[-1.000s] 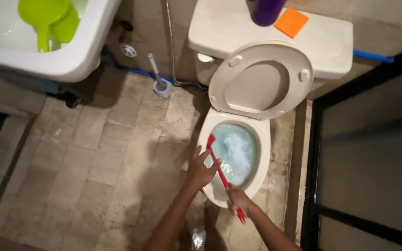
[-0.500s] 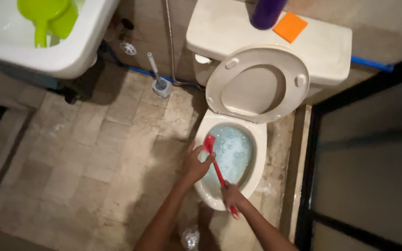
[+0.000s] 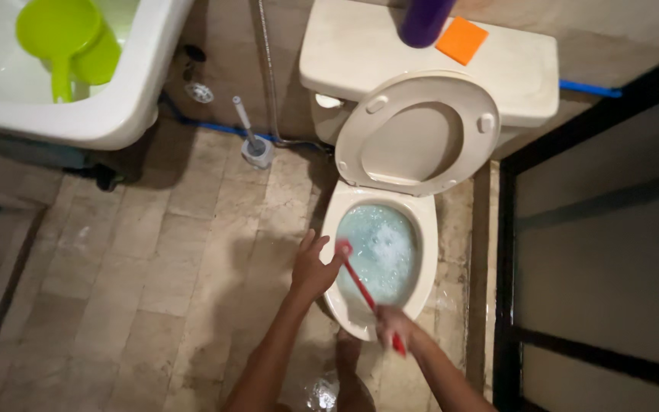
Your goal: The person cleans a toilet bowl by first rinsing it with a handheld bidet sprayer, then pouring purple cleaning liquid into the bowl. They scrub the interior with a red toilet brush, creating foam, and finally rinse the bowl and the surrounding floor area with the sprayer.
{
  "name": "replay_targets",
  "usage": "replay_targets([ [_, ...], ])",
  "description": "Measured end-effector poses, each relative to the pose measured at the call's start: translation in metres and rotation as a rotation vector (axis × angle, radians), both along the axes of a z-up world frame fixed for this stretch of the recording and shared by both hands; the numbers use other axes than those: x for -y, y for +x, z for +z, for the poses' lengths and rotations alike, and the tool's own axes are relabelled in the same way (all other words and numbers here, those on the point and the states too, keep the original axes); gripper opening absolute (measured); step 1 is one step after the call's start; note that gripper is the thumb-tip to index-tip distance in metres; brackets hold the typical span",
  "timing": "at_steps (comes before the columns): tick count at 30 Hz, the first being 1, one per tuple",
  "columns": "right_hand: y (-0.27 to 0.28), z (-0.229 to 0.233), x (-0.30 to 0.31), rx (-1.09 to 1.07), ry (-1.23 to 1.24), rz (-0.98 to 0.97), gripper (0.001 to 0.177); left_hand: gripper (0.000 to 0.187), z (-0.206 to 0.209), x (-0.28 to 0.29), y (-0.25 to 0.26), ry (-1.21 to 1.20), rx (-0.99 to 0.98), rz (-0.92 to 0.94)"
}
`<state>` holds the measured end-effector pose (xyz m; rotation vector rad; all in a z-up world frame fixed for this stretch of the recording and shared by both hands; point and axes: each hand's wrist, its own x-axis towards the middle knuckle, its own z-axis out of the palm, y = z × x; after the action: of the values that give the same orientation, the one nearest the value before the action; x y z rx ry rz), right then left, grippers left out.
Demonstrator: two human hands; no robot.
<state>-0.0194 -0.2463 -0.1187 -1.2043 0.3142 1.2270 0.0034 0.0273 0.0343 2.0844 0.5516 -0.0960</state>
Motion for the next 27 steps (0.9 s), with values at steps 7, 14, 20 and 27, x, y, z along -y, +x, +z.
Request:
replay_targets([
  [7,0.061,0.012,-0.037,-0.884,0.564,-0.593,0.052,0.07,0.014,-0.051,-0.027,0.004,0.027,-0.122],
  [14,-0.003,0.033,-0.06,-0.397,0.032,-0.498,0.041,0.065,0.017,-0.129,-0.069,0.026,0.078,-0.139],
  [20,-0.152,0.082,-0.041,0.007,-0.669,0.02,0.046,0.064,0.019,-0.156,-0.085,-0.013,0.076,-0.195],
  [27,-0.134,0.061,-0.064,0.101,-0.605,-0.001,0.043,0.068,0.014,-0.133,-0.071,-0.035,0.046,-0.246],
])
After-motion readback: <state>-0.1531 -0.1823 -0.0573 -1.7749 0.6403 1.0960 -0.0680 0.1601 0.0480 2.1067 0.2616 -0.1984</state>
